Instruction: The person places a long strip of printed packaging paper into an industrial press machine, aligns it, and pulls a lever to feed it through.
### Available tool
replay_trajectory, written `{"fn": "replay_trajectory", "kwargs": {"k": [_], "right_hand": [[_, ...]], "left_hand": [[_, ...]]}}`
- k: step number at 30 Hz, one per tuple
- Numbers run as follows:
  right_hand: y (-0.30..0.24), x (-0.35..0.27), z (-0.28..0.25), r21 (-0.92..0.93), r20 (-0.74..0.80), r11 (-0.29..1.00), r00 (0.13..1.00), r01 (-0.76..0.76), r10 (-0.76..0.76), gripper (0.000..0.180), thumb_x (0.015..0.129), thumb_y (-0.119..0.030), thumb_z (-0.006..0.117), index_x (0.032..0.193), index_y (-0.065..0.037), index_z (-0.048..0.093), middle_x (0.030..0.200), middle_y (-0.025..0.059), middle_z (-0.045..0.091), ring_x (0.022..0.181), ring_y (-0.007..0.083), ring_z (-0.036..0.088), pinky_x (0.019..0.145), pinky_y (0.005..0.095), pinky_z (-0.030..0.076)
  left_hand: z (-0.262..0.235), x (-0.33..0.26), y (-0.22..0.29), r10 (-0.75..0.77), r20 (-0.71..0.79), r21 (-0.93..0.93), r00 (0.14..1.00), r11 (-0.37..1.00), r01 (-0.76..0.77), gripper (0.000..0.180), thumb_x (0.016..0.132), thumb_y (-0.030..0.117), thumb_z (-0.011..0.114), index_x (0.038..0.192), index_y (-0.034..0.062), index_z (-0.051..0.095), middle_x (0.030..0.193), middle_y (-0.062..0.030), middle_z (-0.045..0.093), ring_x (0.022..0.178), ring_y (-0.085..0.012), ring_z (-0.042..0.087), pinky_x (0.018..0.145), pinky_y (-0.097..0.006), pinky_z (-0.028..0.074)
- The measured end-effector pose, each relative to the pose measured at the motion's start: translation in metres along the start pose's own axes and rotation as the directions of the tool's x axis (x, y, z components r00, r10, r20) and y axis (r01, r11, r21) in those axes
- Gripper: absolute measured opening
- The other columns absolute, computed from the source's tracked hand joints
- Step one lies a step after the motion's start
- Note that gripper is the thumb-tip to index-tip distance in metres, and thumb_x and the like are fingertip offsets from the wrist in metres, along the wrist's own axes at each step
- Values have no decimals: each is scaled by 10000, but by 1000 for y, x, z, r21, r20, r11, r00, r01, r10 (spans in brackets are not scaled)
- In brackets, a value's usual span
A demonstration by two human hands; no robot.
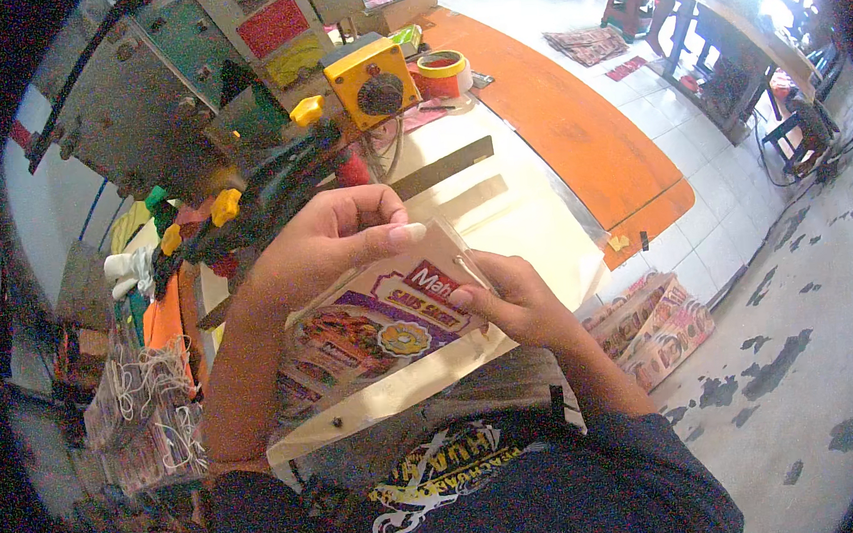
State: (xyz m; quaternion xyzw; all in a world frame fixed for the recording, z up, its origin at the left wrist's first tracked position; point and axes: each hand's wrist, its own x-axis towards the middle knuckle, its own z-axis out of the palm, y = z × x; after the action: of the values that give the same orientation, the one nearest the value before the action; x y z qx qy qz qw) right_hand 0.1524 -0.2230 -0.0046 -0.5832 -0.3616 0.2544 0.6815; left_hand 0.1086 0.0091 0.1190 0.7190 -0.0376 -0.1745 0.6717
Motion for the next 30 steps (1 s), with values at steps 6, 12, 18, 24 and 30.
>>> {"fn": "replay_trajectory", "kwargs": {"k": [6, 12, 18, 24, 30], "right_hand": [[11, 4, -10, -69, 93, 994, 993, 82, -75, 436, 944, -232, 702, 1297, -1, 593, 1060, 98, 719, 959, 180, 667, 860, 336, 526], [2, 9, -9, -129, 142, 980, 981, 149, -130, 377, 896, -203, 757, 1205, -18, 646, 1018, 98, 720, 962, 183, 669, 867, 344, 514], [-13, 12, -13, -184, 498, 974, 867, 132, -24, 224, 907, -187, 744, 953, 5, 638, 802, 110, 668, 748, 191, 644, 677, 358, 482], [-17, 14, -7, -140, 545, 979, 837, 148, -49, 154, 945, -142, 684, 985, 6, 672, 857, 138, 694, 806, 248, 678, 732, 369, 510], [-17, 14, -2, -119, 580, 971, 808, 209, -103, 150, 937, -132, 676, 1016, -5, 678, 959, 150, 711, 911, 297, 690, 805, 388, 528]], "left_hand": [[12, -10, 0, 98, -56, 369, 994, 927, -71, 254, 968, 293, 689, 916, 77, 565, 814, 64, 565, 752, -19, 512, 629, -208, 414], [25, -17, 1, 128, -58, 540, 990, 838, -77, 298, 974, 347, 657, 926, 64, 577, 758, 8, 550, 727, -70, 517, 636, -277, 441], [41, -30, 3, 115, 26, 502, 993, 858, -112, 323, 986, 307, 620, 900, -4, 603, 791, -142, 628, 731, -206, 586, 679, -364, 471], [37, -34, -1, -153, 229, 333, 961, 940, 70, 332, 1055, 361, 527, 993, 39, 572, 851, 19, 519, 838, -70, 453, 732, -258, 403], [35, -37, -2, -202, 357, 329, 912, 941, 79, 322, 1076, 353, 477, 1052, 42, 559, 932, 13, 517, 926, -93, 461, 831, -280, 417]]}}
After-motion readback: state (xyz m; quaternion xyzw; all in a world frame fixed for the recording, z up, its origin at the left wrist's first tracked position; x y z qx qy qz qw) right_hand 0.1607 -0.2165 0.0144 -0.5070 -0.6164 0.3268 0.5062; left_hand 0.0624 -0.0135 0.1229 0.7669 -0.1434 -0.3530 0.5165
